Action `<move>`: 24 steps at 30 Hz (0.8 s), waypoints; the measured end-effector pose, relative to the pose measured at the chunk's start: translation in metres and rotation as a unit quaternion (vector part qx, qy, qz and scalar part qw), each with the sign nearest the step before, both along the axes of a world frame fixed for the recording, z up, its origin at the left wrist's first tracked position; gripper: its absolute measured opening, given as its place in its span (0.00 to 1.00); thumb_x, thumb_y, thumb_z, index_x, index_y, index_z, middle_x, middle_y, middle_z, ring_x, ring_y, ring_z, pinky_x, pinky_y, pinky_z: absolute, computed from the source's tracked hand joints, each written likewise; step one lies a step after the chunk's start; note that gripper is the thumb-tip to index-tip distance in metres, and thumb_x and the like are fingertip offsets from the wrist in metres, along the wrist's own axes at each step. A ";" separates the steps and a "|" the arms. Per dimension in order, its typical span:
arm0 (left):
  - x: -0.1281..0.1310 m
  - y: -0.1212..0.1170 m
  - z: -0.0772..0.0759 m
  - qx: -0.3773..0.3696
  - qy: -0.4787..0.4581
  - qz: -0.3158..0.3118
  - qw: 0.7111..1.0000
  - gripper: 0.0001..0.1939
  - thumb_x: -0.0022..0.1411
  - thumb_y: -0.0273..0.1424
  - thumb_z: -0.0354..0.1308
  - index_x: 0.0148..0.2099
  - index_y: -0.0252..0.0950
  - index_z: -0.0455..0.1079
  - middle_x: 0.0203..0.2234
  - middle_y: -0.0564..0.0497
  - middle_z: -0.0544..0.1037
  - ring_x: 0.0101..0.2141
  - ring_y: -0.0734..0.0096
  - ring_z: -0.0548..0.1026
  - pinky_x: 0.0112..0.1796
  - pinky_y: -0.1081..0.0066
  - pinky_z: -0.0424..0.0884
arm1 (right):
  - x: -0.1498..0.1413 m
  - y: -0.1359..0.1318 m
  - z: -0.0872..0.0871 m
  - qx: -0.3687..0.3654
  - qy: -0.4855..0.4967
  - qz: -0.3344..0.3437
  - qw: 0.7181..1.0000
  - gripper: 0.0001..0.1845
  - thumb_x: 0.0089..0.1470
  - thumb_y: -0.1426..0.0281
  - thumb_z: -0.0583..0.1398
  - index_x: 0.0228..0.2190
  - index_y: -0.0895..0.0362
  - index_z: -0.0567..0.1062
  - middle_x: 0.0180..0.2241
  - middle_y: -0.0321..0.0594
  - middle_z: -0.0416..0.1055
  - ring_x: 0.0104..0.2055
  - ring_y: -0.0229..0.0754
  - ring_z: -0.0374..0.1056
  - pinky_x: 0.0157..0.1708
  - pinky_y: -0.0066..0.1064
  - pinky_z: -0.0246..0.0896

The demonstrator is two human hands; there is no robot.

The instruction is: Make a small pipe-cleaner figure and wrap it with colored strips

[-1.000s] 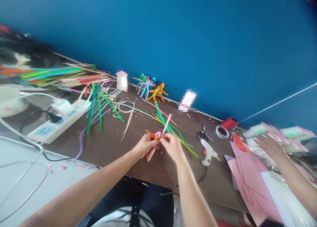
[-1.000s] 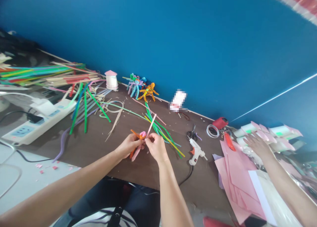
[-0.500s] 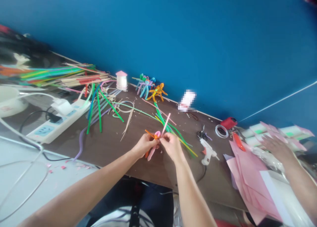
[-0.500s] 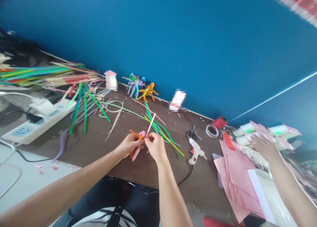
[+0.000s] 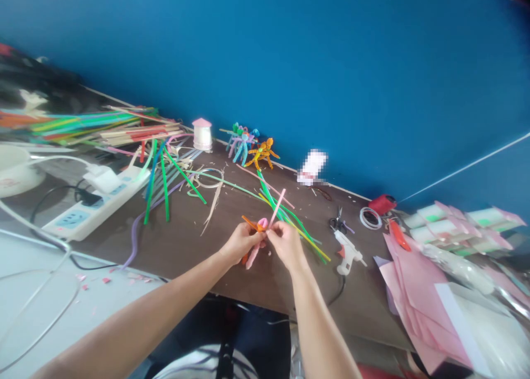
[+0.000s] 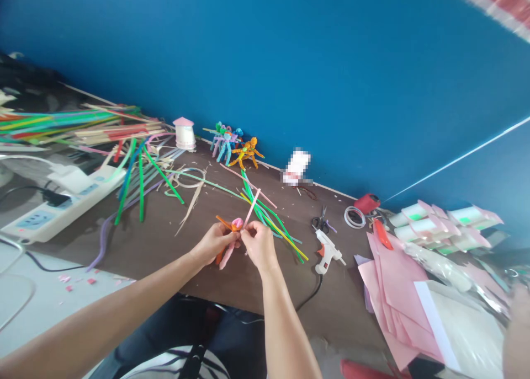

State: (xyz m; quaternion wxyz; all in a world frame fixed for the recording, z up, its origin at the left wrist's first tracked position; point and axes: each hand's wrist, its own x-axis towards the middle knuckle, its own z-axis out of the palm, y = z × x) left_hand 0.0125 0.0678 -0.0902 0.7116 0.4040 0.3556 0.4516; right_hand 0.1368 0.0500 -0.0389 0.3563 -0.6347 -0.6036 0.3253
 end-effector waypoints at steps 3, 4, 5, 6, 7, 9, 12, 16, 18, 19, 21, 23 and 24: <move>0.000 0.000 0.001 -0.003 -0.006 0.001 1.000 0.11 0.44 0.31 0.63 0.28 0.28 0.68 0.17 0.54 0.71 0.18 0.79 0.69 0.22 0.79 0.64 | -0.002 -0.001 0.001 -0.001 0.001 -0.007 1.000 0.06 0.42 0.69 0.55 0.19 0.57 0.70 0.18 0.33 0.68 0.20 0.37 0.63 0.23 0.26 0.57; 0.000 -0.001 0.002 -0.003 -0.007 0.001 1.000 0.11 0.44 0.31 0.62 0.28 0.28 0.68 0.17 0.54 0.71 0.18 0.79 0.69 0.22 0.79 0.64 | -0.003 -0.001 0.001 -0.001 0.001 -0.008 1.000 0.06 0.42 0.69 0.55 0.19 0.57 0.70 0.18 0.33 0.68 0.21 0.37 0.63 0.24 0.26 0.58; 0.000 -0.001 0.004 -0.002 -0.008 0.001 1.000 0.10 0.44 0.30 0.62 0.27 0.29 0.68 0.16 0.54 0.71 0.18 0.79 0.68 0.22 0.79 0.63 | -0.003 -0.002 0.002 0.000 0.002 -0.008 1.000 0.06 0.42 0.69 0.55 0.19 0.57 0.70 0.18 0.34 0.68 0.21 0.37 0.63 0.24 0.26 0.58; 0.001 -0.001 0.005 -0.002 -0.008 0.002 1.000 0.09 0.44 0.30 0.62 0.27 0.29 0.68 0.15 0.54 0.71 0.17 0.80 0.68 0.21 0.80 0.63 | -0.004 -0.002 0.002 0.001 0.002 -0.009 1.000 0.06 0.42 0.70 0.56 0.19 0.57 0.70 0.19 0.34 0.69 0.21 0.37 0.64 0.25 0.26 0.58; 0.001 -0.002 0.007 -0.003 -0.008 0.002 1.000 0.09 0.44 0.29 0.62 0.27 0.29 0.68 0.15 0.54 0.71 0.17 0.80 0.68 0.21 0.80 0.62 | -0.004 -0.003 0.002 0.002 0.003 -0.010 1.000 0.06 0.42 0.70 0.56 0.19 0.57 0.70 0.19 0.34 0.69 0.22 0.37 0.64 0.25 0.26 0.58; 0.001 -0.003 0.010 -0.006 -0.007 0.003 1.000 0.08 0.44 0.29 0.61 0.26 0.29 0.68 0.14 0.55 0.70 0.16 0.80 0.67 0.19 0.80 0.62 | -0.005 -0.003 0.002 0.002 0.006 -0.012 1.000 0.06 0.42 0.70 0.56 0.20 0.57 0.71 0.19 0.34 0.69 0.22 0.37 0.64 0.26 0.27 0.58; 0.000 -0.003 0.013 -0.012 -0.008 0.002 1.000 0.10 0.42 0.30 0.62 0.27 0.29 0.68 0.15 0.55 0.70 0.17 0.80 0.67 0.20 0.79 0.62 | -0.003 -0.002 -0.001 -0.001 0.012 -0.018 1.000 0.06 0.42 0.70 0.56 0.20 0.57 0.71 0.19 0.34 0.69 0.22 0.37 0.64 0.26 0.26 0.58; -0.001 -0.001 0.012 -0.027 -0.020 -0.027 0.999 0.14 0.41 0.33 0.64 0.28 0.28 0.69 0.17 0.53 0.71 0.19 0.78 0.68 0.22 0.78 0.64 | 0.001 0.001 -0.007 -0.009 0.028 -0.019 0.999 0.06 0.42 0.69 0.56 0.19 0.58 0.69 0.17 0.32 0.67 0.20 0.35 0.62 0.23 0.25 0.57; -0.002 0.000 0.011 -0.032 -0.020 -0.033 0.999 0.15 0.41 0.34 0.65 0.28 0.28 0.69 0.17 0.52 0.71 0.19 0.78 0.69 0.22 0.77 0.64 | 0.002 0.002 -0.008 -0.013 0.035 -0.014 0.999 0.06 0.42 0.69 0.56 0.18 0.58 0.69 0.16 0.32 0.66 0.19 0.35 0.61 0.22 0.24 0.57; -0.002 0.000 0.010 -0.032 -0.018 -0.032 0.999 0.15 0.41 0.34 0.65 0.29 0.28 0.69 0.17 0.52 0.71 0.19 0.78 0.69 0.23 0.77 0.64 | 0.002 0.003 -0.008 -0.014 0.038 -0.012 0.999 0.06 0.42 0.69 0.56 0.18 0.58 0.69 0.17 0.32 0.67 0.20 0.35 0.61 0.22 0.24 0.57; -0.002 0.000 0.009 -0.030 -0.010 -0.031 0.999 0.14 0.42 0.33 0.64 0.29 0.28 0.69 0.18 0.53 0.71 0.19 0.78 0.68 0.23 0.77 0.64 | 0.003 0.002 -0.006 -0.016 0.042 -0.011 0.999 0.06 0.41 0.70 0.56 0.19 0.58 0.70 0.18 0.33 0.68 0.20 0.35 0.62 0.23 0.24 0.57; -0.002 0.000 0.008 -0.025 -0.007 -0.034 0.999 0.13 0.42 0.32 0.64 0.30 0.28 0.69 0.18 0.53 0.71 0.19 0.78 0.68 0.23 0.77 0.64 | 0.002 0.001 -0.004 -0.016 0.045 -0.012 0.999 0.06 0.41 0.70 0.56 0.19 0.58 0.70 0.18 0.33 0.68 0.21 0.35 0.63 0.23 0.25 0.57; -0.002 -0.001 0.008 -0.021 -0.007 -0.036 0.999 0.13 0.43 0.32 0.63 0.30 0.28 0.69 0.17 0.53 0.71 0.19 0.78 0.68 0.23 0.78 0.64 | 0.002 0.000 -0.003 -0.016 0.047 -0.012 0.999 0.06 0.41 0.70 0.56 0.18 0.58 0.70 0.18 0.33 0.68 0.21 0.35 0.63 0.24 0.25 0.57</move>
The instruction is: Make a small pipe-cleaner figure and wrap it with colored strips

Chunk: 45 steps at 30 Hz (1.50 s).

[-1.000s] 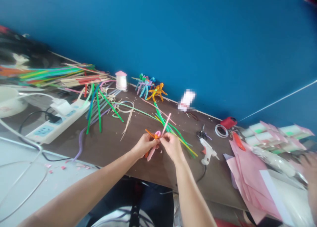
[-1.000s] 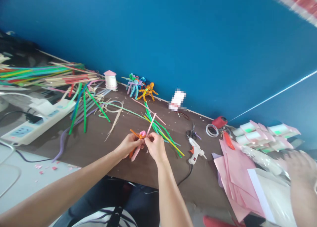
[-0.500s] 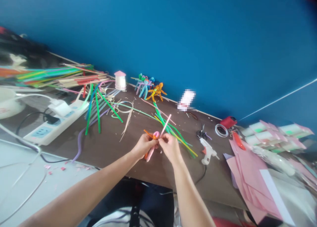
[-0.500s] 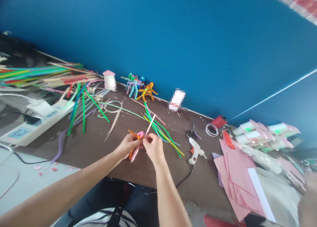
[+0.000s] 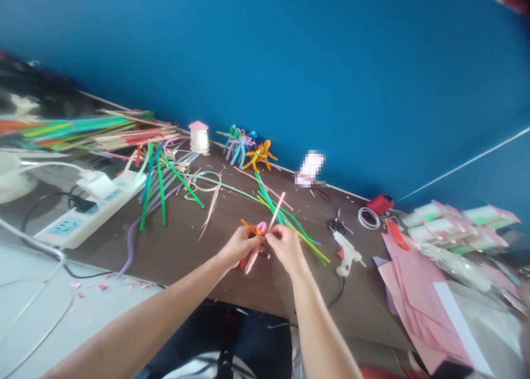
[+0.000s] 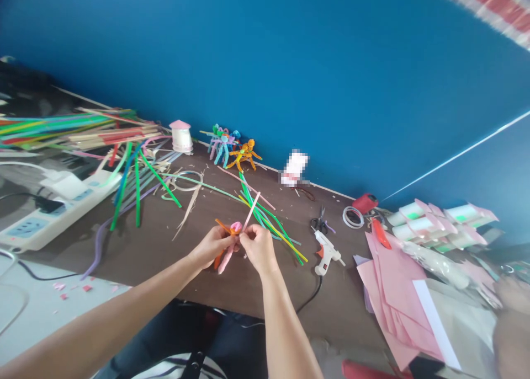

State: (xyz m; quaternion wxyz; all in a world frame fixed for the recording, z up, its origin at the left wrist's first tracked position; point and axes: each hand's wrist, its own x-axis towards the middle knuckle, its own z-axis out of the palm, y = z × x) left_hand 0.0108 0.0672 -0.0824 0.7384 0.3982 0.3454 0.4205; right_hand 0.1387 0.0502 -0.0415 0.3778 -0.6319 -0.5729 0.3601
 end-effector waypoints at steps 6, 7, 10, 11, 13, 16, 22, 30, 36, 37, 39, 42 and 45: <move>0.000 0.000 -0.004 0.017 -0.005 -0.004 1.000 0.12 0.44 0.32 0.62 0.31 0.28 0.70 0.18 0.53 0.72 0.19 0.78 0.68 0.23 0.78 0.64 | -0.001 -0.001 -0.002 -0.014 0.025 0.003 1.000 0.05 0.41 0.70 0.56 0.17 0.57 0.67 0.15 0.30 0.64 0.18 0.33 0.59 0.19 0.23 0.55; 0.000 0.000 -0.005 0.017 -0.005 -0.002 1.000 0.11 0.44 0.31 0.62 0.30 0.28 0.70 0.18 0.53 0.72 0.19 0.78 0.68 0.24 0.78 0.64 | -0.002 -0.001 -0.003 -0.019 0.031 0.005 0.999 0.05 0.41 0.70 0.56 0.18 0.57 0.67 0.15 0.30 0.63 0.16 0.32 0.58 0.17 0.23 0.54; 0.000 -0.001 -0.005 0.018 -0.002 -0.009 1.000 0.10 0.45 0.31 0.62 0.29 0.29 0.70 0.19 0.52 0.73 0.20 0.78 0.69 0.24 0.78 0.64 | -0.002 -0.001 -0.005 -0.036 0.045 0.012 0.998 0.06 0.42 0.70 0.56 0.18 0.58 0.67 0.14 0.29 0.62 0.14 0.31 0.56 0.14 0.22 0.52; 0.000 -0.001 -0.005 0.020 -0.002 -0.013 1.000 0.09 0.46 0.31 0.61 0.29 0.29 0.70 0.19 0.52 0.73 0.20 0.78 0.69 0.24 0.78 0.65 | -0.002 -0.001 -0.005 -0.040 0.048 0.015 0.998 0.07 0.42 0.69 0.56 0.18 0.58 0.67 0.14 0.29 0.63 0.14 0.31 0.56 0.14 0.22 0.51; -0.001 -0.001 -0.005 0.024 -0.005 -0.020 1.000 0.09 0.46 0.30 0.60 0.29 0.29 0.69 0.18 0.52 0.72 0.19 0.78 0.68 0.24 0.78 0.65 | 0.000 0.000 -0.004 -0.045 0.051 0.019 0.997 0.09 0.43 0.67 0.57 0.18 0.58 0.67 0.14 0.30 0.63 0.14 0.31 0.56 0.13 0.22 0.51; -0.001 -0.001 -0.004 0.025 -0.013 -0.018 0.999 0.08 0.45 0.30 0.61 0.28 0.29 0.69 0.16 0.54 0.70 0.19 0.78 0.68 0.24 0.78 0.64 | 0.006 0.000 0.000 -0.036 0.046 0.014 0.998 0.13 0.46 0.62 0.56 0.21 0.59 0.69 0.14 0.31 0.63 0.14 0.32 0.57 0.12 0.23 0.52; -0.003 -0.001 -0.002 0.012 -0.022 -0.017 1.000 0.08 0.43 0.30 0.61 0.25 0.30 0.67 0.14 0.55 0.69 0.18 0.78 0.67 0.22 0.79 0.61 | 0.018 0.002 0.006 0.074 0.008 0.007 0.997 0.09 0.48 0.70 0.55 0.32 0.56 0.73 0.27 0.36 0.66 0.29 0.37 0.64 0.28 0.27 0.61; -0.006 -0.002 0.003 -0.009 -0.039 -0.010 0.999 0.12 0.42 0.32 0.64 0.29 0.29 0.71 0.18 0.52 0.72 0.19 0.77 0.70 0.25 0.77 0.66 | 0.024 0.006 -0.005 0.189 -0.134 0.119 0.965 0.12 0.46 0.77 0.58 0.32 0.50 0.76 0.36 0.39 0.63 0.37 0.41 0.63 0.38 0.32 0.61; -0.005 -0.001 0.003 -0.018 -0.061 0.030 0.997 0.10 0.42 0.31 0.63 0.27 0.30 0.69 0.18 0.52 0.73 0.19 0.78 0.70 0.23 0.78 0.65 | 0.020 0.000 -0.014 0.204 -0.142 0.119 0.961 0.09 0.48 0.77 0.58 0.30 0.53 0.76 0.33 0.39 0.72 0.38 0.42 0.65 0.41 0.34 0.58; -0.004 0.000 0.003 -0.019 -0.063 0.034 0.997 0.10 0.42 0.31 0.63 0.27 0.30 0.69 0.18 0.52 0.73 0.19 0.78 0.70 0.23 0.78 0.65 | 0.019 -0.002 -0.015 0.201 -0.142 0.118 0.962 0.09 0.48 0.77 0.58 0.30 0.53 0.76 0.31 0.39 0.72 0.36 0.42 0.65 0.40 0.34 0.58; -0.004 0.000 0.001 -0.019 -0.067 0.045 0.997 0.10 0.42 0.31 0.63 0.27 0.30 0.68 0.18 0.52 0.73 0.19 0.78 0.70 0.23 0.78 0.65 | 0.018 -0.004 -0.016 0.196 -0.141 0.108 0.964 0.09 0.49 0.76 0.57 0.29 0.54 0.76 0.29 0.39 0.73 0.34 0.42 0.65 0.38 0.34 0.58; -0.003 0.001 -0.003 -0.018 -0.068 0.059 0.996 0.10 0.43 0.31 0.62 0.27 0.30 0.67 0.18 0.53 0.72 0.19 0.78 0.69 0.22 0.78 0.64 | 0.015 -0.008 -0.016 0.189 -0.136 0.093 0.968 0.09 0.51 0.74 0.56 0.29 0.54 0.76 0.28 0.40 0.73 0.34 0.43 0.65 0.38 0.34 0.58; -0.003 0.002 -0.004 -0.013 -0.067 0.067 0.995 0.10 0.43 0.32 0.62 0.27 0.31 0.66 0.17 0.53 0.71 0.19 0.78 0.69 0.21 0.78 0.64 | 0.011 -0.014 -0.015 0.181 -0.128 0.086 0.971 0.10 0.53 0.72 0.54 0.32 0.55 0.76 0.30 0.41 0.73 0.34 0.43 0.66 0.38 0.34 0.60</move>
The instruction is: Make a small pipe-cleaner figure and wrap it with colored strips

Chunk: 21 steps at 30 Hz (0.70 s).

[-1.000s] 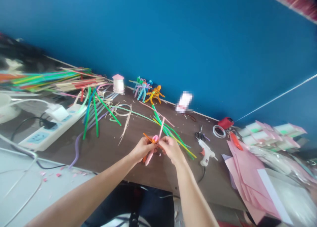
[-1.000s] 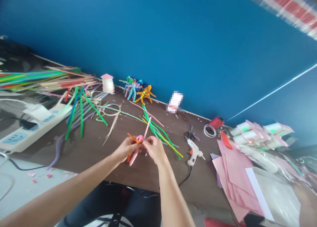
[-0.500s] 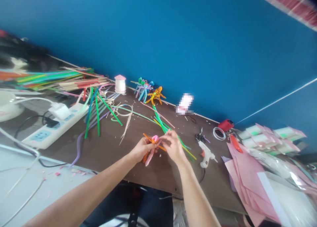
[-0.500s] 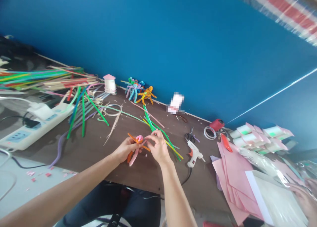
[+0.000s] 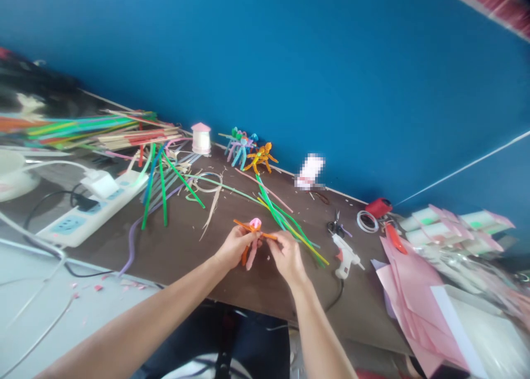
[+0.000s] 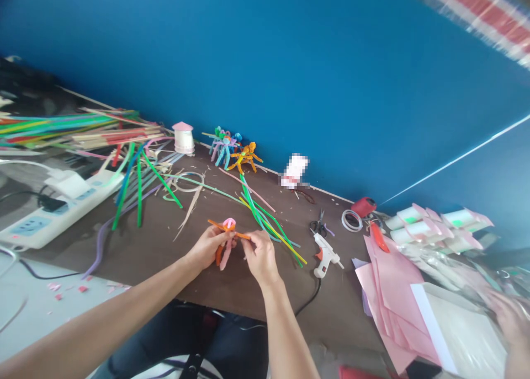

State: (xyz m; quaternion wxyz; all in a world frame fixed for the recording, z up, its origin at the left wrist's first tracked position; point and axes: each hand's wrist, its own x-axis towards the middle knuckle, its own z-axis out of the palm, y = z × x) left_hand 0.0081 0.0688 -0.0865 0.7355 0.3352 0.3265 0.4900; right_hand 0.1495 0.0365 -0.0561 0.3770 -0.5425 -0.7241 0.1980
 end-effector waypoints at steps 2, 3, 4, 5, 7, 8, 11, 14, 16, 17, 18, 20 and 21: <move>0.000 0.000 0.002 0.005 0.001 0.006 1.000 0.11 0.44 0.33 0.62 0.27 0.31 0.66 0.17 0.54 0.71 0.19 0.78 0.69 0.22 0.78 0.64 | -0.004 -0.004 0.000 -0.012 0.012 -0.006 1.000 0.11 0.54 0.71 0.53 0.35 0.55 0.75 0.32 0.42 0.74 0.35 0.43 0.67 0.37 0.33 0.61; 0.001 0.000 0.003 0.007 0.001 0.008 1.000 0.11 0.44 0.33 0.62 0.27 0.31 0.66 0.17 0.54 0.71 0.19 0.78 0.69 0.23 0.78 0.64 | -0.006 -0.006 0.000 -0.024 0.023 -0.012 0.999 0.12 0.54 0.70 0.53 0.36 0.55 0.75 0.33 0.42 0.74 0.34 0.43 0.68 0.36 0.32 0.62; 0.001 -0.001 0.004 0.011 0.000 0.011 1.000 0.11 0.44 0.33 0.62 0.27 0.31 0.66 0.18 0.54 0.71 0.19 0.78 0.69 0.23 0.79 0.65 | -0.008 -0.008 0.000 -0.040 0.036 -0.020 0.998 0.12 0.54 0.69 0.52 0.36 0.55 0.75 0.33 0.42 0.74 0.33 0.42 0.68 0.34 0.31 0.63; 0.001 -0.002 0.006 0.016 0.001 0.014 1.000 0.11 0.44 0.33 0.62 0.27 0.32 0.66 0.17 0.54 0.71 0.19 0.79 0.69 0.22 0.79 0.64 | -0.010 -0.010 0.000 -0.058 0.050 -0.027 0.997 0.12 0.54 0.68 0.52 0.36 0.56 0.75 0.33 0.42 0.74 0.32 0.42 0.69 0.32 0.31 0.63; 0.001 -0.003 0.009 0.029 0.010 0.011 0.999 0.11 0.46 0.34 0.61 0.27 0.32 0.66 0.16 0.55 0.71 0.16 0.80 0.67 0.20 0.79 0.63 | -0.013 -0.013 0.000 -0.089 0.076 -0.040 0.992 0.13 0.54 0.67 0.52 0.34 0.56 0.76 0.30 0.40 0.74 0.29 0.41 0.69 0.29 0.29 0.63; 0.001 -0.003 0.010 0.035 0.019 0.010 0.999 0.10 0.47 0.34 0.61 0.27 0.32 0.66 0.15 0.56 0.70 0.14 0.81 0.66 0.18 0.80 0.62 | -0.015 -0.013 0.000 -0.098 0.086 -0.044 0.990 0.13 0.54 0.67 0.52 0.34 0.56 0.76 0.28 0.39 0.74 0.27 0.41 0.68 0.28 0.28 0.62; 0.001 -0.004 0.011 0.035 0.042 0.018 0.998 0.11 0.48 0.35 0.60 0.26 0.32 0.66 0.15 0.56 0.70 0.13 0.82 0.65 0.17 0.80 0.61 | -0.017 -0.014 0.000 -0.112 0.116 -0.055 0.985 0.14 0.54 0.66 0.53 0.34 0.56 0.76 0.25 0.38 0.73 0.26 0.40 0.68 0.26 0.27 0.62; 0.002 -0.003 0.010 0.018 0.027 0.025 0.999 0.11 0.45 0.34 0.62 0.26 0.31 0.67 0.17 0.55 0.71 0.17 0.81 0.68 0.20 0.81 0.63 | -0.018 -0.013 -0.001 -0.117 0.140 -0.060 0.981 0.13 0.53 0.66 0.53 0.34 0.56 0.76 0.27 0.38 0.73 0.25 0.39 0.67 0.24 0.27 0.62; 0.002 -0.002 0.009 0.011 0.009 0.018 1.000 0.11 0.45 0.34 0.63 0.26 0.31 0.68 0.18 0.54 0.72 0.19 0.80 0.69 0.23 0.81 0.65 | -0.017 -0.013 -0.002 -0.115 0.150 -0.063 0.980 0.13 0.52 0.66 0.54 0.34 0.56 0.76 0.28 0.38 0.73 0.25 0.39 0.67 0.25 0.27 0.62; 0.001 -0.001 0.007 0.009 0.001 0.015 1.000 0.11 0.45 0.33 0.63 0.26 0.30 0.69 0.19 0.53 0.73 0.20 0.79 0.70 0.24 0.80 0.66 | -0.017 -0.013 -0.003 -0.115 0.155 -0.064 0.979 0.13 0.52 0.66 0.54 0.34 0.56 0.76 0.27 0.38 0.73 0.25 0.39 0.67 0.25 0.27 0.62; 0.001 -0.001 0.006 0.007 -0.004 0.010 1.000 0.11 0.45 0.33 0.64 0.27 0.30 0.69 0.20 0.52 0.73 0.21 0.79 0.70 0.26 0.80 0.67 | -0.017 -0.012 -0.003 -0.116 0.158 -0.065 0.978 0.13 0.52 0.66 0.54 0.34 0.56 0.76 0.27 0.38 0.73 0.25 0.39 0.67 0.26 0.28 0.62; 0.001 0.000 0.003 0.007 -0.010 0.000 1.000 0.11 0.45 0.34 0.63 0.28 0.29 0.70 0.21 0.51 0.74 0.22 0.78 0.71 0.28 0.78 0.67 | -0.016 -0.012 -0.003 -0.118 0.161 -0.066 0.978 0.13 0.51 0.67 0.54 0.34 0.57 0.77 0.26 0.38 0.73 0.25 0.39 0.67 0.26 0.28 0.62; 0.000 0.000 0.002 0.007 -0.011 -0.003 1.000 0.11 0.45 0.34 0.63 0.28 0.29 0.70 0.21 0.50 0.74 0.22 0.77 0.71 0.28 0.78 0.67 | -0.016 -0.011 -0.003 -0.119 0.161 -0.067 0.977 0.12 0.51 0.67 0.55 0.33 0.57 0.77 0.25 0.38 0.73 0.25 0.39 0.67 0.26 0.28 0.62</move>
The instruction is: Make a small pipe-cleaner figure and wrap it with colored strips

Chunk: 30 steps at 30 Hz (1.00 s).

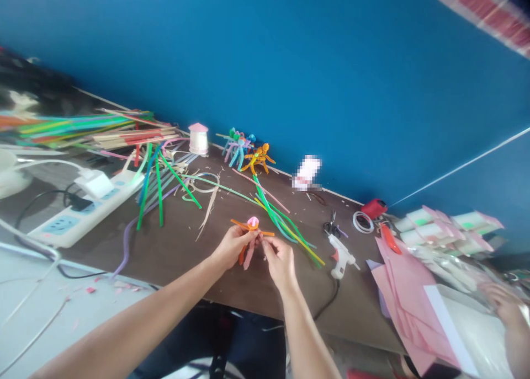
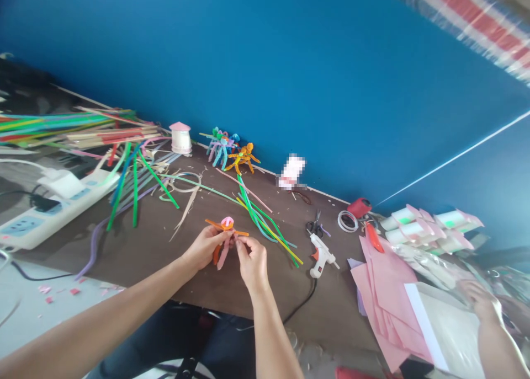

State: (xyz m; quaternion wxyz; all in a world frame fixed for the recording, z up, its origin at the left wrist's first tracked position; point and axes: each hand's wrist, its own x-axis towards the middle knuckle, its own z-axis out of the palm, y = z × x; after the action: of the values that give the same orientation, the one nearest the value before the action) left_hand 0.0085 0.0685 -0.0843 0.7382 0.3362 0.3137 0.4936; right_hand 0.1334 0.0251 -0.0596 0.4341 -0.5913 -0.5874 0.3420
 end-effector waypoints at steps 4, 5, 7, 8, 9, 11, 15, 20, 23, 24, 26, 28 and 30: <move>0.001 0.001 -0.004 0.009 0.016 0.005 1.000 0.12 0.45 0.34 0.63 0.27 0.29 0.69 0.19 0.52 0.73 0.20 0.78 0.70 0.25 0.78 0.67 | -0.001 0.001 0.001 -0.001 -0.003 0.005 1.000 0.13 0.52 0.66 0.54 0.31 0.58 0.77 0.21 0.36 0.71 0.22 0.38 0.66 0.26 0.27 0.63; 0.001 0.001 -0.005 0.013 0.019 0.007 1.000 0.12 0.46 0.34 0.63 0.27 0.29 0.69 0.18 0.52 0.73 0.20 0.78 0.70 0.24 0.79 0.66 | -0.001 0.000 0.001 0.000 -0.003 0.006 1.000 0.13 0.52 0.66 0.54 0.32 0.58 0.77 0.21 0.36 0.71 0.23 0.38 0.66 0.27 0.27 0.63; 0.001 0.001 -0.006 0.027 0.032 0.018 0.999 0.11 0.47 0.34 0.62 0.26 0.29 0.68 0.18 0.52 0.72 0.19 0.79 0.70 0.23 0.80 0.66 | -0.003 -0.001 0.001 0.005 -0.003 0.007 1.000 0.13 0.52 0.67 0.54 0.33 0.59 0.77 0.23 0.37 0.72 0.26 0.39 0.68 0.29 0.28 0.64; 0.001 0.001 -0.007 0.035 0.045 0.024 0.998 0.12 0.48 0.34 0.61 0.26 0.30 0.67 0.17 0.53 0.72 0.17 0.79 0.69 0.20 0.81 0.64 | -0.004 -0.001 0.001 0.008 -0.006 0.008 1.000 0.13 0.52 0.67 0.54 0.33 0.59 0.76 0.25 0.38 0.73 0.28 0.40 0.69 0.31 0.28 0.64; 0.001 0.001 -0.008 0.043 0.063 0.026 0.997 0.12 0.49 0.35 0.60 0.27 0.30 0.67 0.15 0.54 0.71 0.15 0.80 0.68 0.17 0.82 0.62 | -0.005 -0.002 0.001 0.012 -0.015 0.010 1.000 0.13 0.52 0.67 0.54 0.34 0.58 0.76 0.26 0.39 0.74 0.29 0.41 0.70 0.31 0.28 0.64; 0.001 0.000 -0.008 0.058 0.100 0.014 0.993 0.14 0.52 0.38 0.57 0.29 0.30 0.66 0.10 0.57 0.68 0.09 0.81 0.62 0.10 0.82 0.53 | -0.007 -0.005 0.002 0.023 -0.061 0.008 0.998 0.11 0.52 0.69 0.54 0.34 0.58 0.75 0.28 0.40 0.74 0.31 0.41 0.70 0.32 0.28 0.64; 0.000 -0.003 -0.005 0.082 0.123 -0.001 0.989 0.15 0.54 0.41 0.54 0.28 0.32 0.62 0.06 0.61 0.63 0.04 0.81 0.57 0.06 0.81 0.45 | -0.012 -0.011 0.011 0.056 -0.229 -0.004 0.972 0.09 0.51 0.73 0.54 0.32 0.57 0.74 0.28 0.41 0.74 0.31 0.41 0.69 0.32 0.27 0.60; 0.002 -0.006 -0.004 0.099 0.134 -0.005 0.986 0.12 0.52 0.38 0.55 0.27 0.34 0.61 0.07 0.62 0.62 0.04 0.81 0.57 0.06 0.81 0.47 | -0.015 -0.014 0.035 0.071 -0.404 0.009 0.912 0.09 0.52 0.75 0.52 0.25 0.57 0.71 0.24 0.38 0.71 0.26 0.39 0.67 0.26 0.26 0.53; 0.003 -0.006 -0.007 0.109 0.136 -0.035 0.984 0.13 0.53 0.39 0.54 0.27 0.34 0.61 0.05 0.63 0.60 0.03 0.80 0.57 0.06 0.81 0.45 | -0.009 -0.008 0.049 0.062 -0.430 0.039 0.900 0.10 0.52 0.75 0.52 0.24 0.56 0.71 0.24 0.38 0.70 0.26 0.38 0.65 0.25 0.26 0.50; 0.003 -0.006 -0.008 0.113 0.138 -0.046 0.983 0.14 0.54 0.40 0.53 0.27 0.34 0.61 0.05 0.63 0.60 0.03 0.81 0.57 0.06 0.82 0.44 | -0.005 -0.004 0.052 0.059 -0.407 0.051 0.910 0.09 0.51 0.75 0.53 0.24 0.56 0.71 0.25 0.38 0.69 0.26 0.38 0.65 0.26 0.26 0.50; 0.003 -0.005 -0.009 0.118 0.142 -0.064 0.981 0.14 0.54 0.39 0.54 0.27 0.33 0.62 0.05 0.62 0.61 0.03 0.82 0.57 0.07 0.82 0.43 | 0.003 0.005 0.057 0.031 -0.302 0.064 0.951 0.07 0.49 0.74 0.55 0.23 0.56 0.72 0.26 0.37 0.69 0.29 0.38 0.64 0.29 0.26 0.50; 0.002 -0.006 -0.008 0.119 0.137 -0.081 0.980 0.14 0.54 0.39 0.54 0.28 0.32 0.64 0.06 0.61 0.63 0.04 0.82 0.57 0.08 0.81 0.43 | 0.011 0.015 0.058 -0.034 -0.155 0.073 0.985 0.05 0.44 0.75 0.57 0.21 0.56 0.73 0.26 0.36 0.69 0.30 0.37 0.63 0.32 0.26 0.51; 0.001 -0.006 -0.005 0.117 0.125 -0.093 0.981 0.14 0.53 0.40 0.55 0.28 0.32 0.65 0.07 0.60 0.64 0.04 0.82 0.57 0.08 0.81 0.44 | 0.016 0.024 0.054 -0.085 -0.072 0.081 0.991 0.04 0.42 0.74 0.58 0.21 0.57 0.74 0.23 0.34 0.70 0.28 0.36 0.63 0.31 0.25 0.52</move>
State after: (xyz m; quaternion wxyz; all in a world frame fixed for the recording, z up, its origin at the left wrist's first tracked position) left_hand 0.0097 0.0623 -0.0895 0.6916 0.5068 0.3108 0.4102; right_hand 0.1493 0.0488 -0.0059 0.3099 -0.5999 -0.6314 0.3813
